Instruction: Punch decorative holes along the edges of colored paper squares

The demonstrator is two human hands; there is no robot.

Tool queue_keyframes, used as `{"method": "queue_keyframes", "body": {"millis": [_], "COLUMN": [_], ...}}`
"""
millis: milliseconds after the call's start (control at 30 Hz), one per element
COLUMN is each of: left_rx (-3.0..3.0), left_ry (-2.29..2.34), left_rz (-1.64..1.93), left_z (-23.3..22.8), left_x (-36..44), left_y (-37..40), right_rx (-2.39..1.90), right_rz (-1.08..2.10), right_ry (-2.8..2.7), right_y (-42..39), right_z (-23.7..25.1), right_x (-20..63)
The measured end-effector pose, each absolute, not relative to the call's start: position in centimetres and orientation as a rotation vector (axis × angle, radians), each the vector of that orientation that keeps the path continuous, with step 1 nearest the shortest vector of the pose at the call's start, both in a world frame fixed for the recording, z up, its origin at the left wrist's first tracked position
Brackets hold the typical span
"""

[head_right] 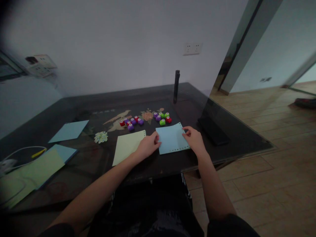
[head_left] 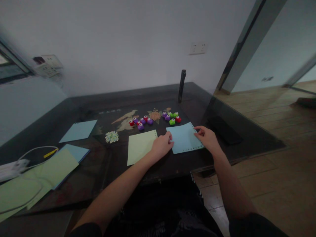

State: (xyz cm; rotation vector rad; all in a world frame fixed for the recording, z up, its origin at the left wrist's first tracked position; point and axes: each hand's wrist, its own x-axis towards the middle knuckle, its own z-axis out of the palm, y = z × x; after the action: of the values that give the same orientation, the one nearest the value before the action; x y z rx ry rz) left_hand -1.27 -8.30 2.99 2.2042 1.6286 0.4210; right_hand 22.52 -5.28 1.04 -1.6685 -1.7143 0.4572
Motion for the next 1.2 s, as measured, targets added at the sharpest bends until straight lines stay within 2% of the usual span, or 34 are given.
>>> {"method": "queue_keyframes", "body": {"millis": [233,533,1200], "left_rx": [2.303,2.595,2.59], "left_ry": [1.626,1.229,1.293], "left_rz": [0.417,0.449,0.367], "left_z": [3.7,4.4,3.7], "left_x": [-1.6,0.5,0.5], "left_y": [-8.8,-11.6,-11.6], "right_rx": [-1.672,-1.649,-1.766], "right_rz": [0.439,0.416,0.205], "right_ry": [-1.745,-1.788,-1.823], "right_y": [-5.2,-5.2,-5.7], "right_z": [0.8,0.4,0.8], "right_x": [22.6,22.8,22.6]}}
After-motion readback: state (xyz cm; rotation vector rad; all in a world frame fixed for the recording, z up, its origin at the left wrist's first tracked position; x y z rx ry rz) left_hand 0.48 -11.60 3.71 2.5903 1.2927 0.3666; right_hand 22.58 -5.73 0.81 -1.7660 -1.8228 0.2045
